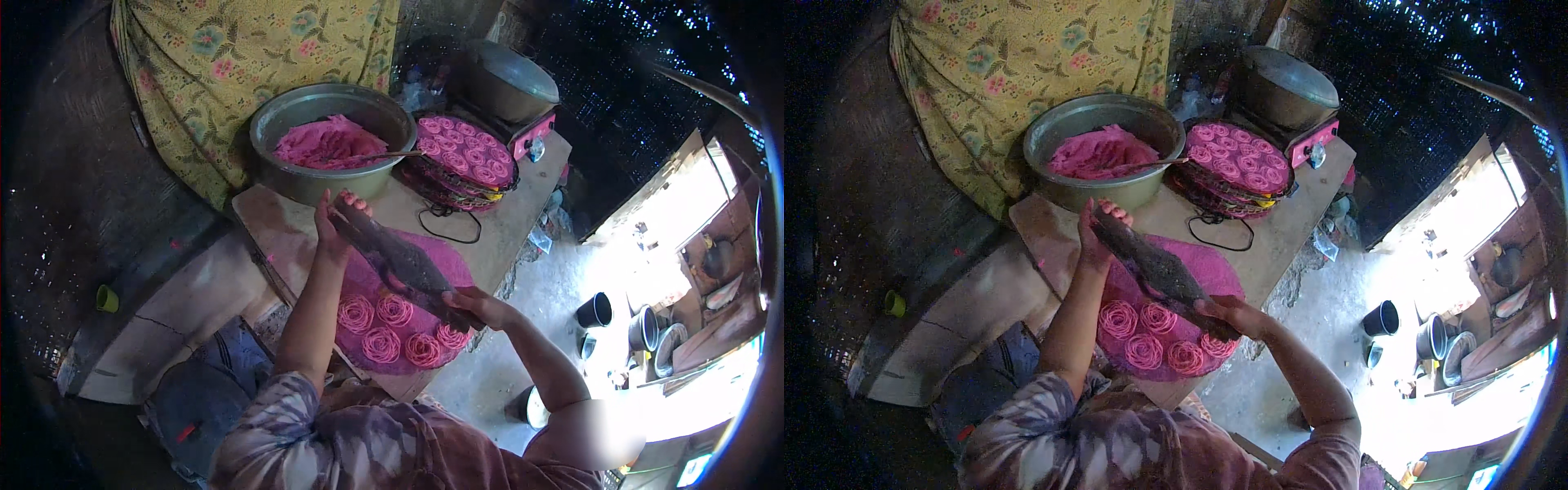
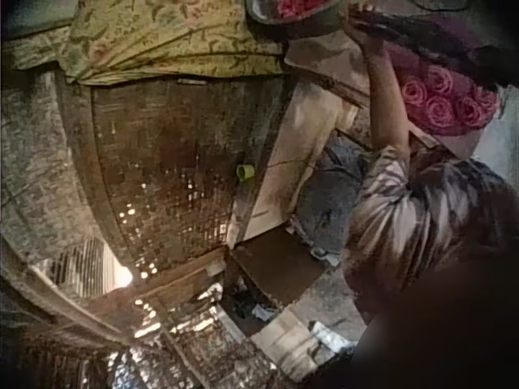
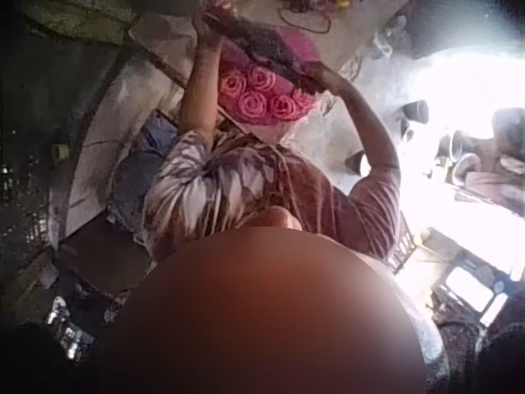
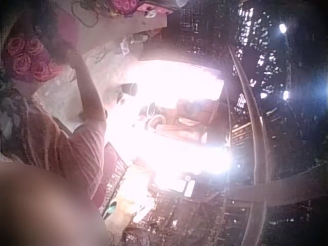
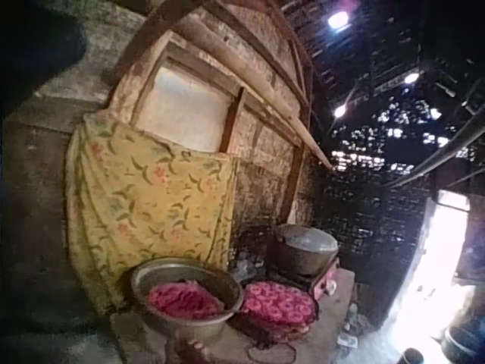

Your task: The person is piping pink dough onto a round mat by hand using a long-nosed metal tool. They regularly refill the tool with fresh dough from a bowl and press out spiral-shaped circles of dough onto the mat one by one.

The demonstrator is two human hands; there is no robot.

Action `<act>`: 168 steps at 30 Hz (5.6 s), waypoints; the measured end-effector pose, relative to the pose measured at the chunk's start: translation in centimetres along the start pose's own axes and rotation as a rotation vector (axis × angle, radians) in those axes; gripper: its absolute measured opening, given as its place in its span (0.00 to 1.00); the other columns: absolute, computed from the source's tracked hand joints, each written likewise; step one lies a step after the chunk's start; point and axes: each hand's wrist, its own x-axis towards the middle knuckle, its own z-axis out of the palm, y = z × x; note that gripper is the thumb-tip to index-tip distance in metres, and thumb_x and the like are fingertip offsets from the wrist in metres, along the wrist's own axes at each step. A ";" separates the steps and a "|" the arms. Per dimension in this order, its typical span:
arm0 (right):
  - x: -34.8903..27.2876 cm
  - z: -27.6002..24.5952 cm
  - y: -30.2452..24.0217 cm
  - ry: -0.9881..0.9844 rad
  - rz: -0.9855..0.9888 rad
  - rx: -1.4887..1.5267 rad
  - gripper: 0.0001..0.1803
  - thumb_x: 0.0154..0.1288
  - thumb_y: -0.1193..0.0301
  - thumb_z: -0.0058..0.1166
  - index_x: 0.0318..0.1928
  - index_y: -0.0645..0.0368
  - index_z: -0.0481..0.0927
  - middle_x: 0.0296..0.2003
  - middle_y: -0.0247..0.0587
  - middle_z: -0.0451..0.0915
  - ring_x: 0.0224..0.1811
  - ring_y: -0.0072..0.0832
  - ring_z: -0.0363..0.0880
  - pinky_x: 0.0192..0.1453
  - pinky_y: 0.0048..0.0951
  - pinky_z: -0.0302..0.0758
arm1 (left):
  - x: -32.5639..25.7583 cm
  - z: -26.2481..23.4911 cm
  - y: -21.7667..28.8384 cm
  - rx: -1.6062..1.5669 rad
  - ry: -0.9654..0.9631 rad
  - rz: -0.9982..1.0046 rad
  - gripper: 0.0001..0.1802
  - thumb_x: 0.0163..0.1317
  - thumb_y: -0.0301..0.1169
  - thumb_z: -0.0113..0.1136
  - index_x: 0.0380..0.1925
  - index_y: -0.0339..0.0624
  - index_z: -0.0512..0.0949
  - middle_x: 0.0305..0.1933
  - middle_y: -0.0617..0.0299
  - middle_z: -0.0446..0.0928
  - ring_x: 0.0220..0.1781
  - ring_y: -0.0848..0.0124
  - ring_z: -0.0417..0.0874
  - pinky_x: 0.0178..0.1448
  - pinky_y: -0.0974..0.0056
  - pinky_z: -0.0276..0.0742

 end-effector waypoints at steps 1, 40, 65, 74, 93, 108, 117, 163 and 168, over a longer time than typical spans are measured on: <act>0.0 -0.6 0.7 -0.048 -0.012 0.060 0.30 0.67 0.42 0.42 0.35 0.59 0.80 0.23 0.33 0.78 0.20 0.21 0.73 0.23 0.24 0.68 | 0.2 1.5 0.0 0.040 -0.013 -0.008 0.15 0.65 0.45 0.49 0.35 0.44 0.73 0.30 0.64 0.75 0.37 0.66 0.77 0.49 0.59 0.69; -6.8 -4.6 3.3 0.205 0.186 0.049 0.38 0.63 0.36 0.41 0.29 0.63 0.79 0.18 0.39 0.78 0.16 0.23 0.76 0.19 0.23 0.71 | 1.6 -0.7 -10.7 -0.084 0.393 -0.146 0.20 0.61 0.47 0.36 0.27 0.43 0.69 0.23 0.62 0.69 0.28 0.64 0.72 0.40 0.56 0.70; -2.8 -10.8 3.5 0.303 0.161 0.031 0.41 0.64 0.34 0.35 0.25 0.62 0.78 0.16 0.38 0.76 0.15 0.24 0.74 0.19 0.26 0.71 | 12.5 -5.1 -14.0 -0.002 0.318 -0.153 0.18 0.56 0.47 0.43 0.24 0.44 0.69 0.20 0.63 0.67 0.24 0.66 0.70 0.36 0.58 0.68; -3.8 -12.7 3.4 0.400 0.180 -0.001 0.38 0.65 0.36 0.37 0.27 0.61 0.78 0.16 0.37 0.75 0.14 0.24 0.73 0.18 0.26 0.70 | 12.4 -2.6 -16.1 0.020 0.417 -0.121 0.12 0.54 0.42 0.44 0.24 0.48 0.67 0.20 0.68 0.65 0.22 0.70 0.68 0.35 0.62 0.66; 0.0 -12.3 8.7 0.428 0.049 0.036 0.35 0.67 0.39 0.37 0.31 0.62 0.77 0.16 0.36 0.74 0.13 0.21 0.72 0.17 0.24 0.68 | 12.6 -7.7 -15.3 0.063 0.305 -0.167 0.17 0.59 0.47 0.43 0.25 0.46 0.70 0.19 0.66 0.65 0.22 0.69 0.69 0.36 0.61 0.67; 2.1 -9.1 3.3 0.189 0.087 -0.214 0.39 0.68 0.36 0.23 0.27 0.58 0.75 0.15 0.34 0.73 0.15 0.21 0.71 0.19 0.25 0.66 | 7.5 -3.0 -7.7 0.080 0.474 0.010 0.15 0.56 0.46 0.41 0.26 0.48 0.70 0.18 0.70 0.61 0.18 0.74 0.62 0.29 0.64 0.61; 0.2 -8.1 0.1 0.236 0.106 -0.221 0.38 0.68 0.38 0.32 0.23 0.61 0.74 0.13 0.35 0.70 0.13 0.21 0.69 0.17 0.25 0.65 | 5.9 -0.3 -6.9 0.055 0.501 0.082 0.12 0.56 0.44 0.42 0.24 0.50 0.68 0.15 0.73 0.58 0.15 0.76 0.59 0.26 0.67 0.59; 2.6 0.2 -4.1 0.163 -0.668 -0.558 0.19 0.70 0.58 0.43 0.41 0.63 0.78 0.24 0.53 0.76 0.30 0.46 0.79 0.37 0.40 0.73 | -11.7 14.3 -8.4 1.941 -0.654 -0.437 0.24 0.56 0.42 0.64 0.49 0.42 0.73 0.48 0.53 0.74 0.51 0.59 0.74 0.55 0.55 0.69; -1.2 8.0 -15.2 0.006 -1.643 -0.711 0.27 0.68 0.64 0.46 0.65 0.54 0.60 0.41 0.52 0.75 0.33 0.49 0.79 0.41 0.39 0.77 | -11.6 14.8 -5.7 1.989 -0.744 -0.500 0.20 0.56 0.39 0.63 0.45 0.41 0.73 0.43 0.53 0.76 0.46 0.58 0.77 0.50 0.55 0.72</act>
